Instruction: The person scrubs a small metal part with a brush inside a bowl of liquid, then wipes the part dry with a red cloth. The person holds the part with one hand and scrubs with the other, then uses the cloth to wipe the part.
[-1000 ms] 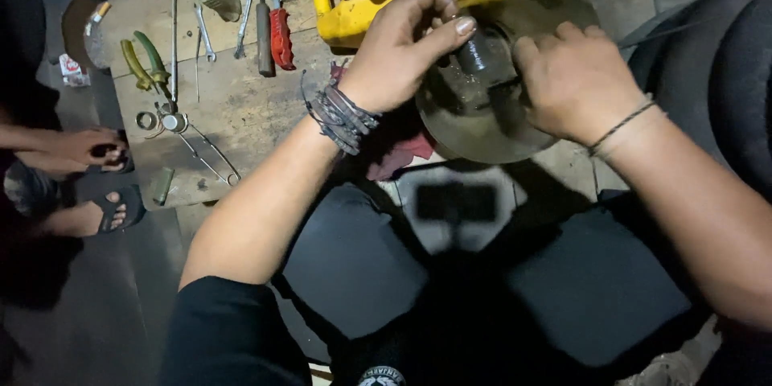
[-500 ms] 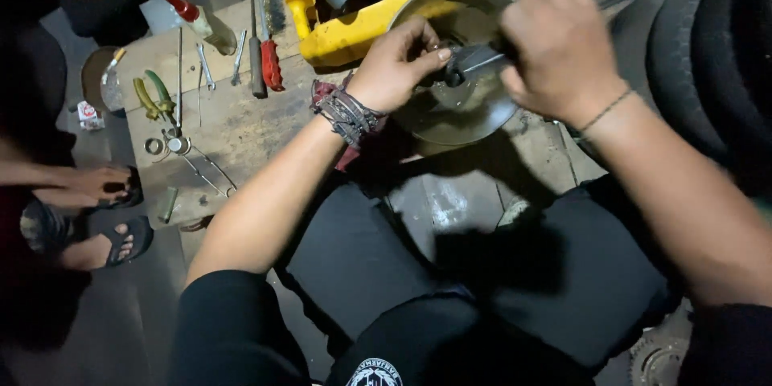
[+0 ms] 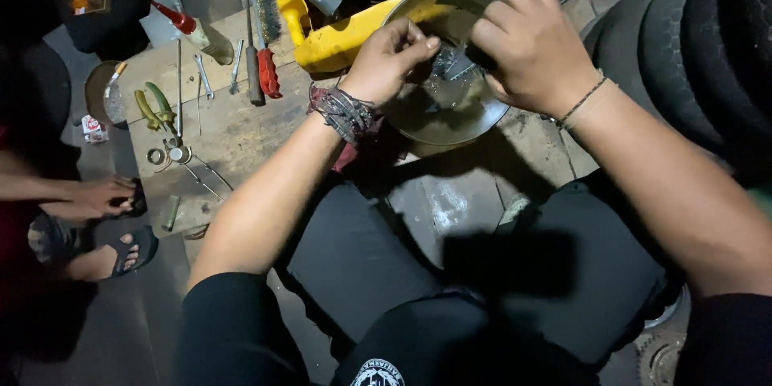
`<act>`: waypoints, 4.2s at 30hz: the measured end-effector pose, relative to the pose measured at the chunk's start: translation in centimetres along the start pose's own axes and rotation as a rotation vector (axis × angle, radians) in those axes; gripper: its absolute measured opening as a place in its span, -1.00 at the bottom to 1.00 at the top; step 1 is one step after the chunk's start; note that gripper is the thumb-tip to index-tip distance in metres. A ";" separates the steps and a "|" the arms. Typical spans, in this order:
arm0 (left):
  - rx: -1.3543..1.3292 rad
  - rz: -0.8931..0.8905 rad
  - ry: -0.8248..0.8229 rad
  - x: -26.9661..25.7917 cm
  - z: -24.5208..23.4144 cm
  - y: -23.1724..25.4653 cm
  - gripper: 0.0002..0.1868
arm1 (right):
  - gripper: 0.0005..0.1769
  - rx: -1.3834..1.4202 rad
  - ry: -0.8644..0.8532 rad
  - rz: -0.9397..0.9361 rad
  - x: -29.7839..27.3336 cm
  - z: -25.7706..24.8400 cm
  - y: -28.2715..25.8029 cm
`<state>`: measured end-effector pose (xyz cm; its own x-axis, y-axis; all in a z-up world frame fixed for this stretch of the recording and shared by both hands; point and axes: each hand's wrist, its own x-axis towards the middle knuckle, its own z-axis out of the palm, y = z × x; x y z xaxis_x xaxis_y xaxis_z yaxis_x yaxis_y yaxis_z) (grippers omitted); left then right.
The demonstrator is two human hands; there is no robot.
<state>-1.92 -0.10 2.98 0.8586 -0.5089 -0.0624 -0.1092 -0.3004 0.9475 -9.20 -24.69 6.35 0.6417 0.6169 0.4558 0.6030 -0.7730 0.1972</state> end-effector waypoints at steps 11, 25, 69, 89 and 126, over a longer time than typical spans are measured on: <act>-0.159 -0.010 0.026 -0.2 -0.6 0.3 -0.74 | -0.72 -0.072 0.057 0.020 0.6 0.4 0.0; -0.418 -0.113 0.035 -0.2 0.1 0.1 -0.69 | -0.86 -0.143 0.231 -0.008 1.6 1.0 -0.2; 0.161 0.269 -0.086 -2.0 -1.4 2.1 -0.70 | -0.82 -0.048 0.092 0.042 0.0 1.7 3.2; -0.006 0.329 -0.238 -2.6 -0.9 2.9 -0.69 | -0.04 0.182 0.285 0.054 0.9 -0.5 -0.2; -0.080 0.186 -0.026 -2.2 -2.1 2.5 -0.81 | -0.14 0.060 0.385 0.019 0.9 0.0 0.6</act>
<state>-3.01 1.94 6.17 0.8139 -0.5706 0.1093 -0.2238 -0.1343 0.9653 -8.29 -24.59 6.91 0.4349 0.4931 0.7535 0.6267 -0.7666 0.1400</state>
